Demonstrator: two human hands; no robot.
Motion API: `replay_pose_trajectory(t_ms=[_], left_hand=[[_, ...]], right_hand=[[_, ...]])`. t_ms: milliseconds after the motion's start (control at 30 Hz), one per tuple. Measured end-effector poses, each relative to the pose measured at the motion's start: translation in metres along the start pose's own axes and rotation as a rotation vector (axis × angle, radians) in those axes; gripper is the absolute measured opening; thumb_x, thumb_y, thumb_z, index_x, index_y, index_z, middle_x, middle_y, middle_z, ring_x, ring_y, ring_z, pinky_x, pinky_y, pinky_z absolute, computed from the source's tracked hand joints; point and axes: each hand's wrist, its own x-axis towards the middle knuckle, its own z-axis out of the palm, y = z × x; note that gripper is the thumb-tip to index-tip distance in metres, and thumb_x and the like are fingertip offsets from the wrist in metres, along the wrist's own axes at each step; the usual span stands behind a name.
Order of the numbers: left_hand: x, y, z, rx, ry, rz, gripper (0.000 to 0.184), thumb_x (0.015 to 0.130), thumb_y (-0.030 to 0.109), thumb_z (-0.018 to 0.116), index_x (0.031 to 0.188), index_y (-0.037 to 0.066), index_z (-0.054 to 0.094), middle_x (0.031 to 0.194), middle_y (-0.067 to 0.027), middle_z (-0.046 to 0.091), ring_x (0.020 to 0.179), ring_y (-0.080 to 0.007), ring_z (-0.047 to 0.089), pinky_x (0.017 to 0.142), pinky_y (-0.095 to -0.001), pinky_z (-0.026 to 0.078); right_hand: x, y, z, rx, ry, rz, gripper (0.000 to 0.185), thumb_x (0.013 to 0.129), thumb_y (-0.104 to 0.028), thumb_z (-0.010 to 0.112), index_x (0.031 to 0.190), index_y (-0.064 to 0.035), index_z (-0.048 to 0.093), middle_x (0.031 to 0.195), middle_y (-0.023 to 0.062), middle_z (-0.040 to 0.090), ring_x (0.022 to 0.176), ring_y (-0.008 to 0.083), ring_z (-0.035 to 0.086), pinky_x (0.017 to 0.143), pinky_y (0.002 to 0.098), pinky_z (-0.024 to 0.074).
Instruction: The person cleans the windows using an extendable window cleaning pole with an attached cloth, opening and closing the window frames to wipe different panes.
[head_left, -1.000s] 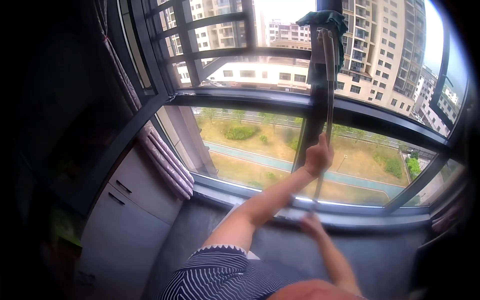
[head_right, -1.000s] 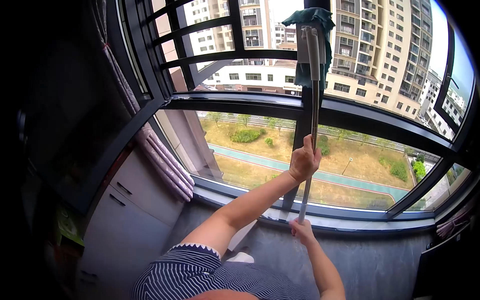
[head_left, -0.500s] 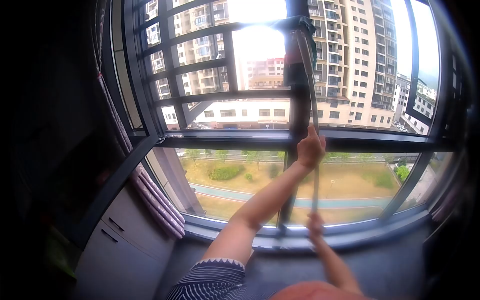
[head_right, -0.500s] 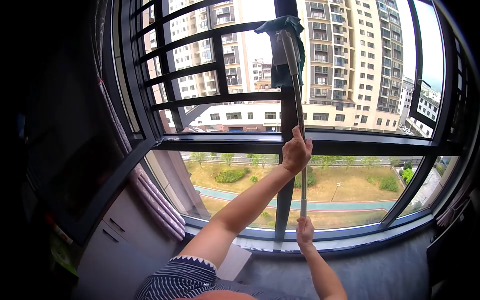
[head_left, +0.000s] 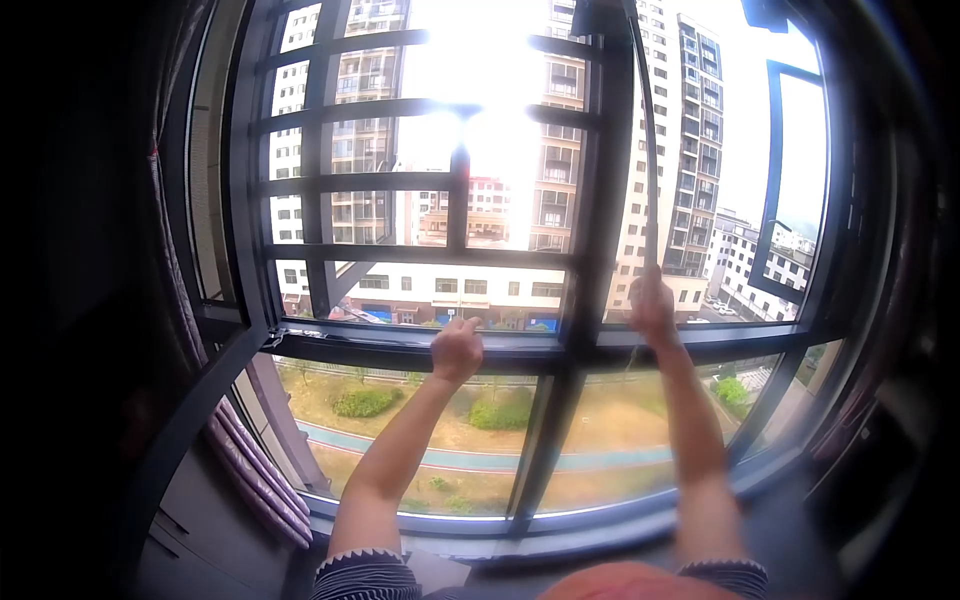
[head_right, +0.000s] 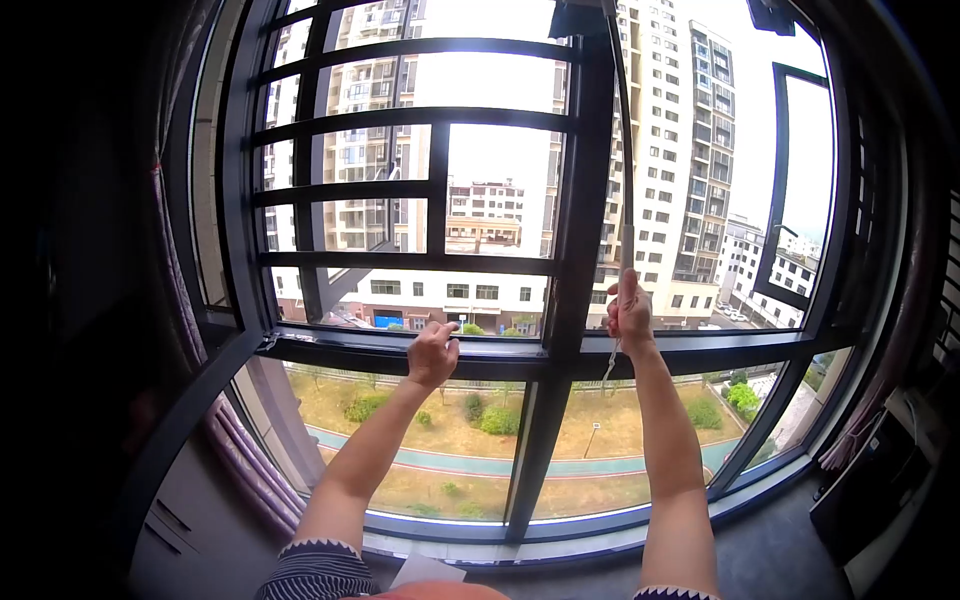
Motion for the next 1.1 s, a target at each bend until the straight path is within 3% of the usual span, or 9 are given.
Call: replay_pose_trajectory(t_ms=[133, 200, 333, 467, 667, 700, 800, 833, 1100], left_hand=[[-0.015, -0.103, -0.024, 0.269, 0.06, -0.088, 0.015, 0.07, 0.018, 0.059, 0.084, 0.014, 0.064, 0.08, -0.0052, 0.055, 0.08, -0.0233, 0.054, 0.069, -0.0394, 0.041], [-0.023, -0.134, -0.034, 0.348, 0.051, -0.131, 0.008, 0.07, 0.019, 0.06, 0.074, 0.012, 0.062, 0.08, -0.0045, 0.054, 0.082, -0.0231, 0.052, 0.071, -0.0385, 0.039], [-0.031, -0.16, -0.03, 0.265, 0.156, -0.047, 0.007, 0.07, 0.018, 0.06, 0.066, 0.012, 0.058, 0.077, -0.0034, 0.052, 0.078, -0.0227, 0.05, 0.073, -0.0377, 0.037], [-0.036, -0.151, -0.038, 0.188, 0.275, 0.026, 0.006, 0.07, 0.014, 0.06, 0.067, 0.01, 0.057, 0.075, -0.0037, 0.051, 0.078, -0.0229, 0.049, 0.073, -0.0379, 0.036], [-0.042, -0.15, -0.042, 0.136, 0.298, 0.044, 0.004, 0.073, 0.011, 0.059, 0.07, 0.007, 0.058, 0.077, -0.0046, 0.056, 0.078, -0.0229, 0.052, 0.074, -0.0361, 0.037], [-0.044, -0.15, -0.042, 0.13, 0.302, 0.04, 0.004, 0.073, 0.011, 0.059, 0.07, 0.007, 0.058, 0.077, -0.0045, 0.056, 0.078, -0.0228, 0.052, 0.075, -0.0359, 0.037], [-0.044, -0.151, -0.039, 0.143, 0.321, 0.036, 0.004, 0.072, 0.009, 0.059, 0.07, 0.006, 0.058, 0.077, -0.0042, 0.057, 0.079, -0.0223, 0.053, 0.075, -0.0356, 0.036], [-0.044, -0.151, -0.037, 0.144, 0.328, 0.028, 0.003, 0.071, 0.009, 0.058, 0.07, 0.007, 0.058, 0.077, -0.0043, 0.057, 0.079, -0.0223, 0.053, 0.075, -0.0357, 0.036], [-0.04, -0.147, -0.028, 0.187, 0.391, 0.002, 0.004, 0.069, 0.007, 0.054, 0.065, 0.008, 0.054, 0.074, -0.004, 0.056, 0.075, -0.0218, 0.053, 0.074, -0.035, 0.035]], right_hand=[[0.067, -0.101, 0.02, -0.045, 0.078, -0.029, 0.063, 0.082, -0.06, 0.04, 0.106, -0.0018, 0.044, 0.058, 0.0011, 0.042, 0.039, 0.0079, 0.039, 0.032, 0.0203, 0.0307], [0.076, -0.156, 0.047, -0.068, 0.205, -0.069, 0.049, 0.088, -0.046, 0.043, 0.117, -0.0076, 0.044, 0.072, 0.0035, 0.049, 0.054, 0.0099, 0.049, 0.035, 0.0202, 0.0341], [0.113, -0.21, 0.072, -0.226, 0.271, -0.471, 0.042, 0.09, -0.031, 0.044, 0.13, -0.0169, 0.037, 0.075, 0.0044, 0.049, 0.055, 0.0106, 0.049, 0.037, 0.0205, 0.0368], [0.149, -0.24, 0.088, -0.328, 0.394, -0.557, 0.031, 0.093, -0.022, 0.041, 0.123, -0.019, 0.047, 0.071, 0.005, 0.05, 0.044, 0.0095, 0.044, 0.03, 0.0215, 0.0312], [0.218, -0.282, 0.112, -0.18, 0.397, -0.517, 0.03, 0.092, -0.026, 0.04, 0.121, -0.0241, 0.048, 0.063, 0.0037, 0.05, 0.042, 0.0108, 0.042, 0.036, 0.0273, 0.0333], [0.218, -0.29, 0.123, -0.207, 0.427, -0.479, 0.029, 0.093, -0.029, 0.038, 0.119, -0.0209, 0.049, 0.073, 0.0047, 0.053, 0.052, 0.01, 0.046, 0.042, 0.0249, 0.0347], [0.269, -0.31, 0.123, -0.163, 0.388, -0.517, 0.026, 0.092, -0.031, 0.038, 0.114, -0.0245, 0.051, 0.068, 0.0038, 0.053, 0.05, 0.0116, 0.046, 0.043, 0.0267, 0.0342], [0.286, -0.323, 0.123, -0.16, 0.4, -0.466, 0.03, 0.092, -0.03, 0.037, 0.12, -0.0326, 0.047, 0.06, 0.0051, 0.051, 0.04, 0.0127, 0.044, 0.037, 0.0294, 0.0344], [0.386, -0.369, 0.143, -0.302, 0.338, -0.733, 0.035, 0.091, -0.023, 0.037, 0.127, -0.023, 0.041, 0.077, 0.0102, 0.06, 0.049, 0.0149, 0.053, 0.041, 0.0311, 0.0399]])
